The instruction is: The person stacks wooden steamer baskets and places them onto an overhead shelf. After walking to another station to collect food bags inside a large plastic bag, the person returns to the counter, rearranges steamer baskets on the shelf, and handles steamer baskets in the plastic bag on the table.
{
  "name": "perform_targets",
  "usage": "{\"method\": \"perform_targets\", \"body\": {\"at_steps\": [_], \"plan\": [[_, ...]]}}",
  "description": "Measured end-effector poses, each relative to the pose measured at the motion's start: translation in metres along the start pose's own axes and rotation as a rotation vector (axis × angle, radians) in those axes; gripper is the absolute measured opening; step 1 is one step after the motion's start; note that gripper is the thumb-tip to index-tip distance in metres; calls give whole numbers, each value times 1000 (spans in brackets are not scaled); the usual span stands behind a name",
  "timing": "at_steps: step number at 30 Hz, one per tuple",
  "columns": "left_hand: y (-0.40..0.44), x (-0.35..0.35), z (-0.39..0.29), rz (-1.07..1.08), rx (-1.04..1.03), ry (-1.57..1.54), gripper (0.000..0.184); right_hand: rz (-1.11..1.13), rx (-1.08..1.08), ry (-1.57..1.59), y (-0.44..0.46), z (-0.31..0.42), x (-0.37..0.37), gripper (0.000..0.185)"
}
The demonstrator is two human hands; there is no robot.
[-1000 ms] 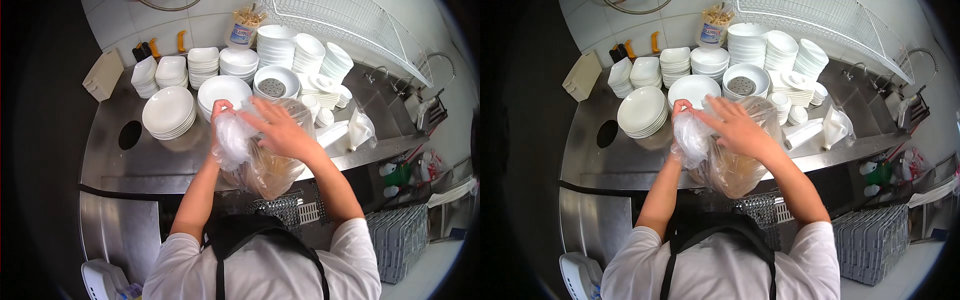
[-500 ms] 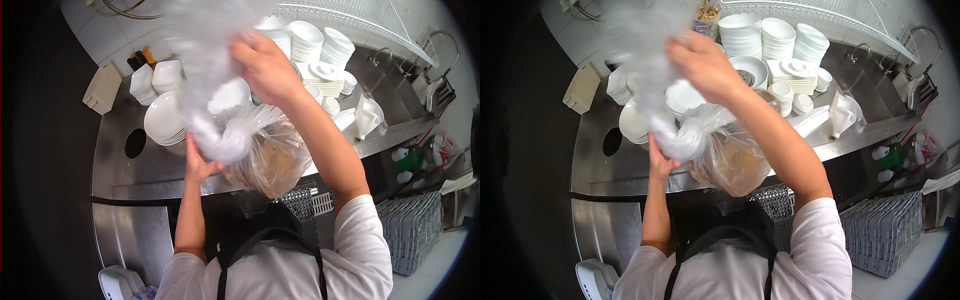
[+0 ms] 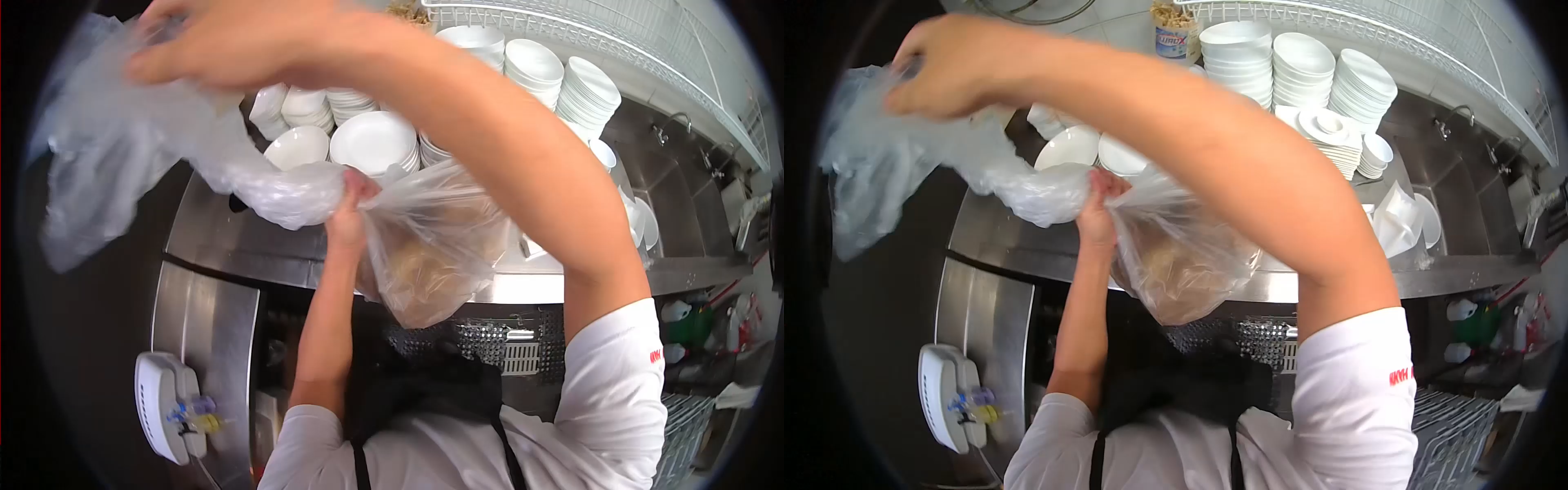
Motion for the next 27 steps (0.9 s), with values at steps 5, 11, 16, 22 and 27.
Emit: {"method": "perform_targets", "body": {"at_steps": [5,11,16,22,27], "plan": [[-36,-44,-77,205,-135,-392,47,-249,-8,211,-74,2,61,74],[-138,-28,-208,190,-424,-460,48,-966,117,422,-239,-34,51,30],[-322,23,-283,-15,-599,-109,49,-1035,49,160,-341,-103,-117,28],[-548,29,-321,-400,-647,291,51,-165,-646,565,-395,-137,-397,39],[-738,18,-344,-753,-780,451,54,657,-238,-12,-353,-81,-525,34]]}}
Point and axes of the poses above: each hand's wrist, its own y-axis towards the middle knuckle, its own x-axis out of the back of the hand, z = x × y, the point moved 6 cm from there along y, towards the middle knuckle, and after that the axes turned 7 degrees about z, right-handed, at the moved point
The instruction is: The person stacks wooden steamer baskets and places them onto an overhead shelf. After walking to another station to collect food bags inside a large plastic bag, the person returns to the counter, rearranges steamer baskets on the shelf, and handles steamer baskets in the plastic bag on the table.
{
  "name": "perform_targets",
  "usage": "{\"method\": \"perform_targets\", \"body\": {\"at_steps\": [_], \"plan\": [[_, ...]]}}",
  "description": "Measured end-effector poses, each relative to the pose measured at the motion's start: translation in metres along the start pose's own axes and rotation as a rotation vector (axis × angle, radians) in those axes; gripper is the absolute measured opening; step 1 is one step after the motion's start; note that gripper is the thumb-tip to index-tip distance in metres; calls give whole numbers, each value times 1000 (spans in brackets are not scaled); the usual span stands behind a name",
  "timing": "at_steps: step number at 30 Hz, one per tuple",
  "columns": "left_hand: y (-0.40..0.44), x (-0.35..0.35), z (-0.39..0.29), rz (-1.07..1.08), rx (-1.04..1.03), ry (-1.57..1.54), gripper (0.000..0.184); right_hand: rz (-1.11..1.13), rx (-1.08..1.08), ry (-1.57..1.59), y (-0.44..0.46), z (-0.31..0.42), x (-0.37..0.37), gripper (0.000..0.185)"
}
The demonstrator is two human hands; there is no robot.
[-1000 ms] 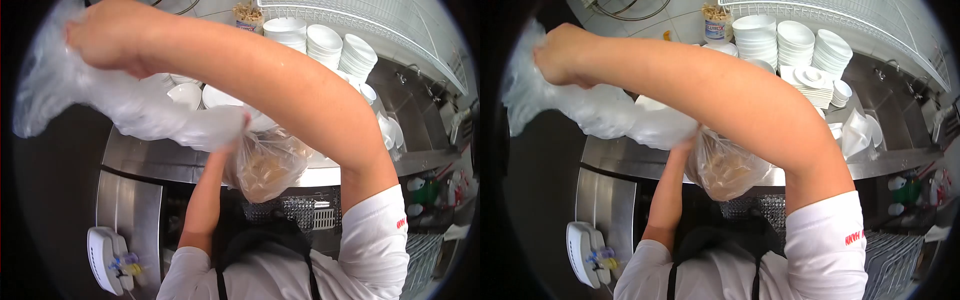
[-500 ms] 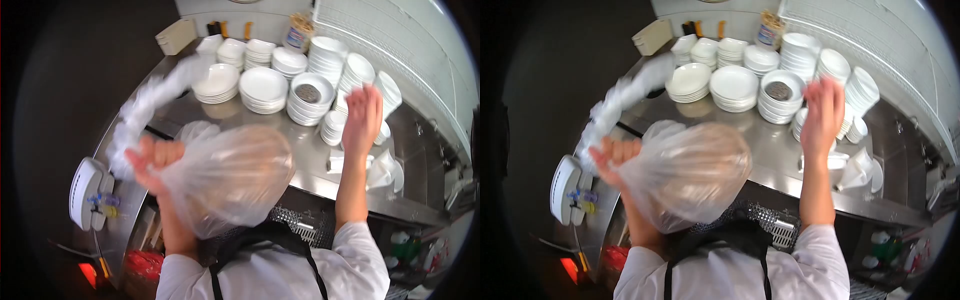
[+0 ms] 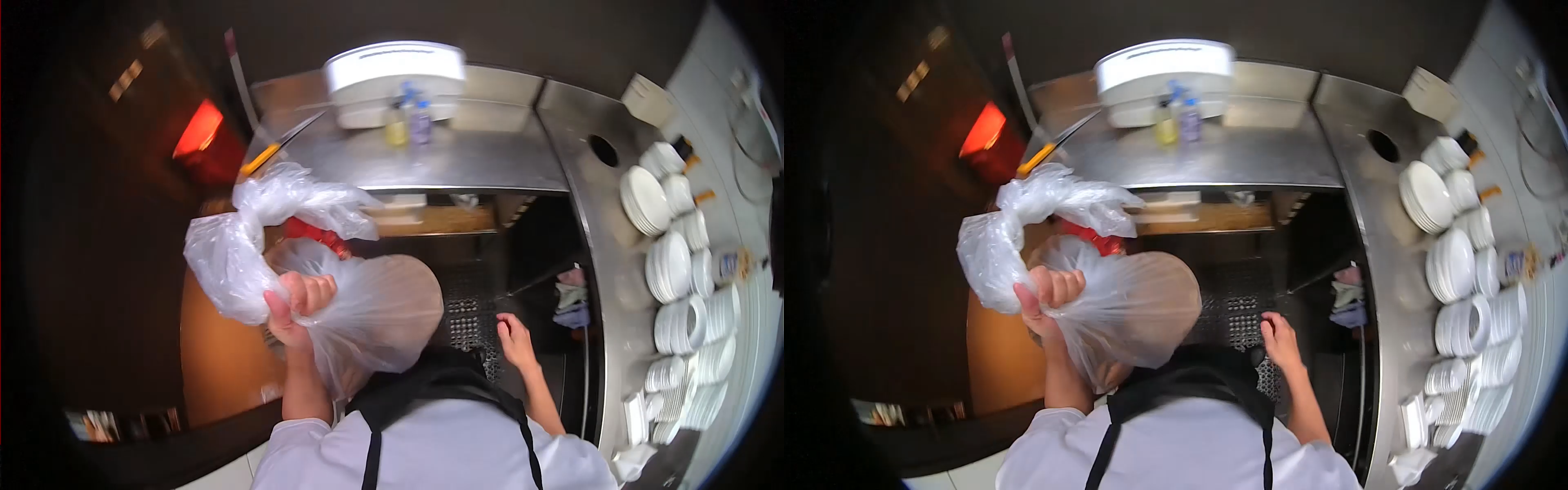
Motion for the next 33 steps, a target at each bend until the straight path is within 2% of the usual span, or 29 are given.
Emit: {"method": "perform_targets", "body": {"at_steps": [1,3,5,8,10,12,14,17,18,20,21,23,25,28,33], "plan": [[-14,22,-27,-72,-41,75,54,83,11,-52,19,5,-21,31],[-36,64,-80,-203,-118,173,53,348,-174,-141,53,-12,-70,36],[-49,111,-119,-288,-191,201,51,634,-353,-417,77,-44,-117,46],[-71,171,-173,-394,-298,259,48,943,-219,-632,99,-19,-177,51],[-84,216,-200,-501,-337,308,47,833,-207,-322,123,38,-211,46],[-92,249,-216,-501,-345,375,47,720,-225,-17,161,91,-230,42],[-102,289,-240,-569,-360,433,47,597,-45,-43,214,151,-248,37],[-112,338,-287,-709,-408,532,48,585,116,58,308,231,-276,32],[-109,344,-282,-747,-433,576,48,593,182,96,353,234,-277,32],[-95,371,-313,-778,-464,610,48,560,429,98,425,329,-264,36],[-84,377,-318,-803,-494,651,48,392,501,140,463,370,-238,46],[-80,397,-334,-897,-576,689,48,157,696,220,514,457,-203,45],[-85,420,-350,-880,-554,753,49,41,898,314,535,528,-198,44],[-70,488,-369,-857,-528,812,51,112,1067,433,565,613,-266,44],[-63,609,-405,-860,-451,839,51,495,1064,473,586,721,-439,42]]}}
Point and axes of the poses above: each hand's wrist, its own y-axis towards the middle knuckle, its own x-axis out of the back of the hand, z = x × y, the point moved 6 cm from there along y, towards the middle knuckle, and after that the axes turned 7 degrees about z, right-handed, at the moved point
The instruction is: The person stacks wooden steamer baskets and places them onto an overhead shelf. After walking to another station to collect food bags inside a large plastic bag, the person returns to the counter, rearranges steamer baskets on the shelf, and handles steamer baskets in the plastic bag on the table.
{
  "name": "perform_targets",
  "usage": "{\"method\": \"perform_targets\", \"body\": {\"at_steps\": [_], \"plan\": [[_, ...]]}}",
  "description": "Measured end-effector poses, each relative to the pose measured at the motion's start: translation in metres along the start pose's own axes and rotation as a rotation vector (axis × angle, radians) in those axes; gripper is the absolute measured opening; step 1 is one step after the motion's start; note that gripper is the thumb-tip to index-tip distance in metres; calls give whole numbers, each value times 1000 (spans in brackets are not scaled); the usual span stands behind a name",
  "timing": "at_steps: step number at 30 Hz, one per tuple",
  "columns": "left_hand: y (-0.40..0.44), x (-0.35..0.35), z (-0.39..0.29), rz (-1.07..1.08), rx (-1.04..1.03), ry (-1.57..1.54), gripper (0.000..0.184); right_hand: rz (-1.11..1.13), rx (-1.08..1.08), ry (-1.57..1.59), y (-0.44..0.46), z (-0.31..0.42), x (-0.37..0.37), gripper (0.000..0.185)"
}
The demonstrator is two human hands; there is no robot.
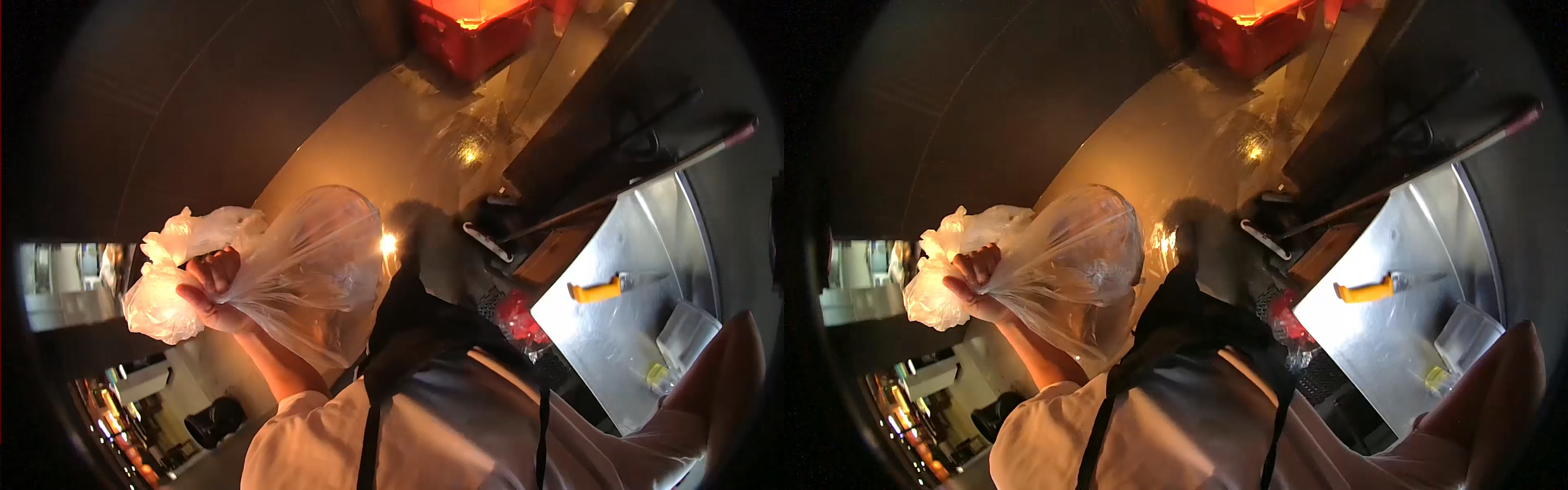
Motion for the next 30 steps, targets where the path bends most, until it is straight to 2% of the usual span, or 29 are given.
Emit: {"method": "perform_targets", "body": {"at_steps": [4,6,8,17,18,20,21,24,27,30], "plan": [[72,58,73,-36,118,-4,52,177,-86,128,98,-49,-103,42],[108,62,102,-118,185,-55,54,200,-128,154,134,-61,-125,42],[147,63,137,-66,228,-90,54,204,-165,154,169,-74,-134,42],[325,-19,282,296,252,-295,49,49,-188,137,275,-157,-94,42],[330,-4,314,132,300,-252,49,39,-179,139,284,-168,-87,42],[360,-19,345,51,331,-216,53,25,-166,163,314,-194,-77,42],[388,-62,353,165,308,-247,58,15,-162,167,325,-207,-69,43],[432,-112,395,400,348,-280,59,5,-162,172,362,-243,-52,43],[455,-135,453,378,481,-210,60,2,-189,161,411,-285,-36,44],[486,-166,502,530,508,-239,54,-20,-201,185,453,-324,-22,45]]}}
Point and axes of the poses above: each hand's wrist, its own y-axis towards the middle knuckle, its own x-axis out of the back of the hand, z = x × y, the point moved 6 cm from there along y, towards the middle knuckle, and after that the axes turned 7 degrees about z, right-handed, at the moved point
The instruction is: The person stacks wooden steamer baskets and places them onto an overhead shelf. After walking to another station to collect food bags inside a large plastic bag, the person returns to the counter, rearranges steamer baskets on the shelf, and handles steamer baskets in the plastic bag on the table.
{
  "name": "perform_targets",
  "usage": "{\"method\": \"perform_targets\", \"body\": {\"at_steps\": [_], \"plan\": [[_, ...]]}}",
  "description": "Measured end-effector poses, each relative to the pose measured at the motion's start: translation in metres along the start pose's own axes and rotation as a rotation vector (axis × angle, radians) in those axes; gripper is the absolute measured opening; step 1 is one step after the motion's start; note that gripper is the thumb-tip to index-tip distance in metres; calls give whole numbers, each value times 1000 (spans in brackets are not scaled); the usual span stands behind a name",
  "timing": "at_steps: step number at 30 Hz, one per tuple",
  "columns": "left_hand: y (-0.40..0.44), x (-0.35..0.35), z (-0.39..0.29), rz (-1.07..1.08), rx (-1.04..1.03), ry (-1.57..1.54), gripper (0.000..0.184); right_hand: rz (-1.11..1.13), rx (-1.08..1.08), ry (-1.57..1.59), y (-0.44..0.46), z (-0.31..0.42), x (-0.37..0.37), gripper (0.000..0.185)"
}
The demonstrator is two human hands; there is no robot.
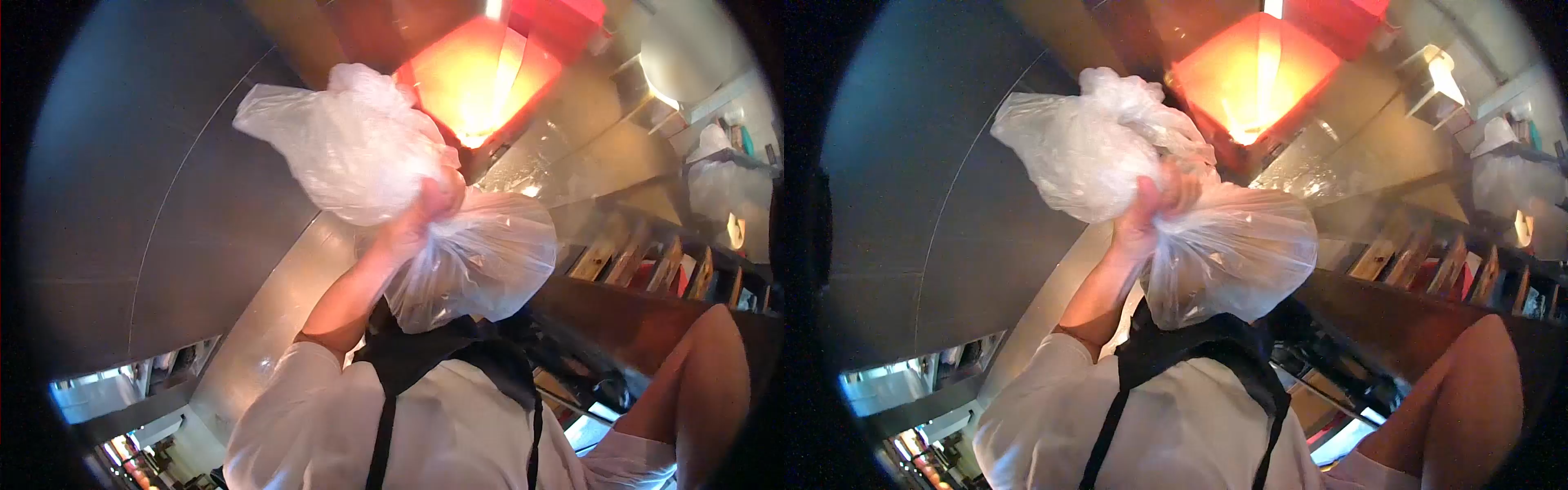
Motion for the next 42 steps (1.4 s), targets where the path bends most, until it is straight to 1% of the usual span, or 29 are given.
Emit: {"method": "perform_targets", "body": {"at_steps": [4,7,9,10,12,13,14,15,16,18,19,21,23,24,25,26,27,28,29,31,32,33,34,36,37,38,39,40,42], "plan": [[98,7,73,219,82,-156,51,-22,-77,0,77,-33,10,47],[157,-8,98,184,104,-1,43,-35,-161,73,136,-58,10,48],[194,-22,86,114,181,-88,39,-39,-195,98,173,-76,16,49],[201,-24,89,120,235,-243,37,-32,-167,36,190,-83,19,50],[213,-30,96,99,352,-554,35,-59,-34,-182,199,-71,25,62],[222,-31,95,376,123,-16,37,-131,26,-201,202,-72,36,67],[227,-26,108,409,101,38,37,-306,32,-268,194,-62,55,70],[260,-33,133,434,96,101,37,-493,44,-251,196,-68,107,69],[284,-36,150,454,82,161,36,-605,-52,-496,187,-62,158,65],[313,-48,160,459,129,-20,38,-754,155,-757,155,-10,216,56],[311,-57,157,453,136,-105,38,-792,172,-861,141,3,238,55],[375,-55,189,418,150,-212,44,-885,199,-1070,111,29,281,54],[443,-56,221,462,142,-361,47,-772,291,-885,122,-14,326,62],[471,-59,231,400,167,-381,49,-716,331,-791,128,-35,348,66],[454,-54,174,360,151,-406,51,-779,224,-877,131,-23,326,71],[463,-34,171,290,145,-443,53,-833,110,-962,133,-12,304,76],[492,-32,169,271,113,-523,52,-767,-36,-1122,158,-27,323,82],[499,-36,149,260,55,-597,52,-826,-33,-1142,157,-13,329,89],[511,-39,130,235,14,-616,51,-891,-39,-1092,147,3,350,79],[509,-36,88,290,-106,-632,50,-1096,-47,-1324,123,60,355,64],[583,-20,173,217,-47,-669,51,-1115,-109,-1285,167,-17,434,59],[612,0,191,200,-48,-710,51,-1178,-95,-1265,185,-29,446,58],[628,14,198,191,-59,-751,51,-1232,-60,-1180,193,-26,448,81],[660,30,217,91,-19,-788,53,-1228,-8,-1234,174,-10,462,72],[673,37,226,49,6,-809,55,-1161,27,-1385,156,5,464,48],[718,32,245,53,1,-813,55,-1239,-42,-1456,154,4,493,47],[733,37,252,16,-2,-789,55,-1320,-98,-1521,135,7,491,46],[753,45,256,-37,6,-762,54,-1352,-208,-1759,134,5,487,44],[792,67,266,-130,-7,-688,54,-1659,-269,-1871,121,-24,496,36]]}}
Point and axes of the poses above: each hand's wrist, its own y-axis towards the middle knuckle, its own x-axis out of the back of the hand, z = x × y, the point moved 6 cm from there along y, towards the middle knuckle, and after that the axes turned 7 degrees about z, right-handed, at the moved point
